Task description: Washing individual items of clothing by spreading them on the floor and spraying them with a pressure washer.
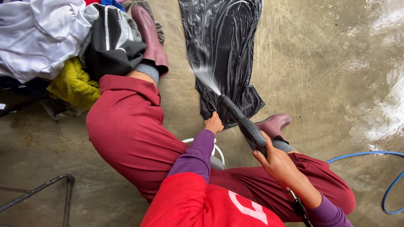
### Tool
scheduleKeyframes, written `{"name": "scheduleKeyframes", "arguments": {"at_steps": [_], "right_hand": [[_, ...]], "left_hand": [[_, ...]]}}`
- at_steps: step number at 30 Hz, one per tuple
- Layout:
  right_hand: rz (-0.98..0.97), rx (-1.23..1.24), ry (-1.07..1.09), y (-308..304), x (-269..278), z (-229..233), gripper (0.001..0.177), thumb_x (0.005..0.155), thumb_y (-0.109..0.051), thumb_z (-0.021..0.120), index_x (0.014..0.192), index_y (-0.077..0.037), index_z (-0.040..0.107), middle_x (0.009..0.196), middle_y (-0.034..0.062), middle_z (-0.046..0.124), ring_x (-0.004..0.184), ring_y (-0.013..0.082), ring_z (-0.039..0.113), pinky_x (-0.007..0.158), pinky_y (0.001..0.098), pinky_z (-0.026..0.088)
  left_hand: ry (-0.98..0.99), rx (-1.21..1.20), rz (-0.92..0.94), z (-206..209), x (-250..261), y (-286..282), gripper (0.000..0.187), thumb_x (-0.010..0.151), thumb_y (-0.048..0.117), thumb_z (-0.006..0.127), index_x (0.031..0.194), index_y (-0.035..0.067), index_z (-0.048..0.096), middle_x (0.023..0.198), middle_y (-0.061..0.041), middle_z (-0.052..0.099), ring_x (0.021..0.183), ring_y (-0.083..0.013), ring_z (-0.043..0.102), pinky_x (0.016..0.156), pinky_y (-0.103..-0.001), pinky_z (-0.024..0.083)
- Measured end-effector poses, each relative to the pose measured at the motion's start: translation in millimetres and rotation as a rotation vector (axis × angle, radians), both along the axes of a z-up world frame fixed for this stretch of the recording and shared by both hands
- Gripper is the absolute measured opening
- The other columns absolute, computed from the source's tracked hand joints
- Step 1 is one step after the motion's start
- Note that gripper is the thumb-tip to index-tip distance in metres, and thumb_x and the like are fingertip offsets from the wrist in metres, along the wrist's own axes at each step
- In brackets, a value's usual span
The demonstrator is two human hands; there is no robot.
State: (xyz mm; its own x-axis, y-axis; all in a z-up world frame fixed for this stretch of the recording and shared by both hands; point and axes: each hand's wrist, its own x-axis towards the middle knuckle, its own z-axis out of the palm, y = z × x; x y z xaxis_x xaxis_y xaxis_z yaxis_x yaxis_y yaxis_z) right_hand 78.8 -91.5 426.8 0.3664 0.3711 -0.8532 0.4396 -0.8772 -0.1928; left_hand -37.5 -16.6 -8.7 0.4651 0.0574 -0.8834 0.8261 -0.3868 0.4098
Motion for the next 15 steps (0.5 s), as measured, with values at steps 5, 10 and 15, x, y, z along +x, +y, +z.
{"name": "scheduleKeyframes", "arguments": {"at_steps": [5, 10, 15], "right_hand": [[0.109, -0.057, 0.004, 21.0, 11.8, -5.7, 0.070, 0.099, -0.054, 0.045, 0.159, -0.028, 0.020, 0.105, 0.0309, 0.072, 0.104, 0.0535, 0.068, 0.088, 0.0622, 0.054], [0.097, 0.001, -0.048, 71.0, 32.8, -17.4, 0.069, 0.099, -0.049, 0.047, 0.158, -0.023, 0.023, 0.106, 0.0361, 0.070, 0.106, 0.0561, 0.067, 0.093, 0.0629, 0.051], [0.050, 0.135, -0.168, 122.6, 44.7, 9.5, 0.072, 0.099, -0.049, 0.049, 0.160, -0.021, 0.023, 0.103, 0.0368, 0.070, 0.105, 0.0573, 0.066, 0.092, 0.0636, 0.049]], "left_hand": [[-0.030, -0.001, -0.043, -9.6, 0.8, -0.5, 0.073, 0.082, 0.035, 0.071, 0.142, -0.001, 0.050, 0.153, -0.006, 0.039, 0.120, -0.0388, 0.065, 0.100, -0.057, 0.054], [-0.059, 0.086, -0.165, -10.4, -7.9, -3.2, 0.053, 0.094, 0.020, 0.060, 0.147, 0.018, 0.052, 0.156, -0.014, 0.038, 0.109, -0.0411, 0.070, 0.085, -0.057, 0.056], [-0.098, 0.224, -0.326, 39.2, -12.9, 6.3, 0.053, 0.106, 0.017, 0.047, 0.151, 0.043, 0.046, 0.149, -0.012, 0.042, 0.100, -0.0329, 0.072, 0.074, -0.050, 0.053]]}}
